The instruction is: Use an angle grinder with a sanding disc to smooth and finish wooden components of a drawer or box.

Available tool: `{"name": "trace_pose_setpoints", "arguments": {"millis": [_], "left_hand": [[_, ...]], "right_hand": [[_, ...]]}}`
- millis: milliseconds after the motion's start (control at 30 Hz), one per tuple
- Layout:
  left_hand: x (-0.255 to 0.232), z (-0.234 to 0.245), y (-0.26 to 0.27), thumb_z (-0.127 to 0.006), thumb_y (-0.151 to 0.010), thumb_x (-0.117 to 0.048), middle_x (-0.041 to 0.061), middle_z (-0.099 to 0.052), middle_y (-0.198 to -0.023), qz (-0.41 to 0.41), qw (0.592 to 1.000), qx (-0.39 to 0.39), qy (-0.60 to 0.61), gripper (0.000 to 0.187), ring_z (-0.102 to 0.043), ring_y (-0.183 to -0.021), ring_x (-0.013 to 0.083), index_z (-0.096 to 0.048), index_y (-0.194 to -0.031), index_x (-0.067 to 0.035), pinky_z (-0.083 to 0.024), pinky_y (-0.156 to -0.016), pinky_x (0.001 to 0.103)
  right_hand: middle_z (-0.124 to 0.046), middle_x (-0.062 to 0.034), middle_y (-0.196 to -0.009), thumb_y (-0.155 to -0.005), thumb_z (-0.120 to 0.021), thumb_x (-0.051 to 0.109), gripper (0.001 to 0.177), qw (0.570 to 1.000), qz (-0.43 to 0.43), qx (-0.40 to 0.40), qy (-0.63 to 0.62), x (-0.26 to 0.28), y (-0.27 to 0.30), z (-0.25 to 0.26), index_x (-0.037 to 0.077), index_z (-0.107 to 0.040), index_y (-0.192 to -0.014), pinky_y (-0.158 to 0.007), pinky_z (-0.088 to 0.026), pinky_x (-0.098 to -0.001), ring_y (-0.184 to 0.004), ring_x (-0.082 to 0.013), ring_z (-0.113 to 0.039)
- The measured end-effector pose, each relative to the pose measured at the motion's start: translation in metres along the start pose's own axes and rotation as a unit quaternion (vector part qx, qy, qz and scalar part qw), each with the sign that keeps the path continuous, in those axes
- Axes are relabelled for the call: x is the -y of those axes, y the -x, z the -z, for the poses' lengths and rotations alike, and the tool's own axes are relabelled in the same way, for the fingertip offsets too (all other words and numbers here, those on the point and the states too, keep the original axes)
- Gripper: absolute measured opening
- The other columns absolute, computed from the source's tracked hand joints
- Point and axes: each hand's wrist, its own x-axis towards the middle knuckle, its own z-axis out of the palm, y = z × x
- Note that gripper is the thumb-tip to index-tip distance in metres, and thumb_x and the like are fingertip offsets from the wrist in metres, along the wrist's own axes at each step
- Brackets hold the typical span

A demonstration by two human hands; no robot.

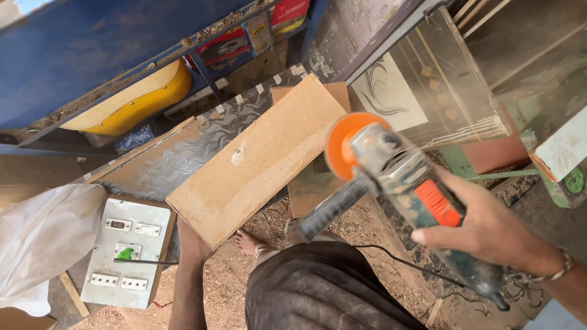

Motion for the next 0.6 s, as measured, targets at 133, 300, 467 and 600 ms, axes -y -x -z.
{"name": "trace_pose_setpoints", "arguments": {"millis": [133, 300, 467, 600], "left_hand": [[-0.001, -0.002, 0.001, -0.085, -0.07, -0.042, 0.018, -0.07, -0.117, 0.01, 1.0, 0.003, -0.023, 0.068, -0.066, -0.111, 0.0367, -0.064, -0.12, -0.002, -0.048, -0.095, 0.046], [-0.016, 0.0, -0.005, -0.083, -0.074, -0.038, 0.019, -0.068, -0.122, 0.011, 1.0, -0.015, -0.004, 0.065, -0.064, -0.114, 0.0374, -0.063, -0.123, -0.001, -0.047, -0.097, 0.046], [-0.007, 0.0, -0.002, -0.084, -0.072, -0.037, 0.019, -0.068, -0.121, 0.019, 1.0, -0.005, -0.005, 0.066, -0.065, -0.112, 0.0372, -0.063, -0.122, -0.001, -0.048, -0.097, 0.045], [-0.007, 0.0, 0.0, -0.083, -0.071, -0.037, 0.018, -0.069, -0.123, 0.038, 0.999, 0.009, 0.016, 0.069, -0.067, -0.113, 0.0351, -0.061, -0.126, -0.001, -0.05, -0.096, 0.044]], "right_hand": [[-0.066, -0.0102, -0.101, -0.067, -0.088, 0.042, 0.101, 0.989, -0.127, -0.062, 0.042, -0.011, 0.003, 0.015, 0.013, -0.044, -0.153, -0.075, -0.062, -0.0378, -0.085, -0.0225, -0.07], [-0.067, -0.0139, -0.097, -0.066, -0.084, 0.032, 0.079, 0.986, -0.098, -0.125, -0.04, -0.023, 0.005, 0.019, 0.004, -0.056, -0.134, -0.07, -0.06, -0.0399, -0.083, -0.0232, -0.069], [-0.064, -0.0152, -0.103, -0.076, -0.086, 0.031, 0.077, 0.991, 0.024, -0.052, -0.119, -0.038, 0.0, -0.004, 0.001, -0.054, -0.14, -0.069, -0.063, -0.0412, -0.084, -0.0248, -0.072], [-0.062, -0.0132, -0.1, -0.079, -0.083, 0.03, 0.073, 0.99, 0.062, 0.021, -0.126, 0.005, -0.007, -0.031, -0.001, -0.049, -0.136, -0.073, -0.063, -0.0376, -0.083, -0.0206, -0.065]]}}
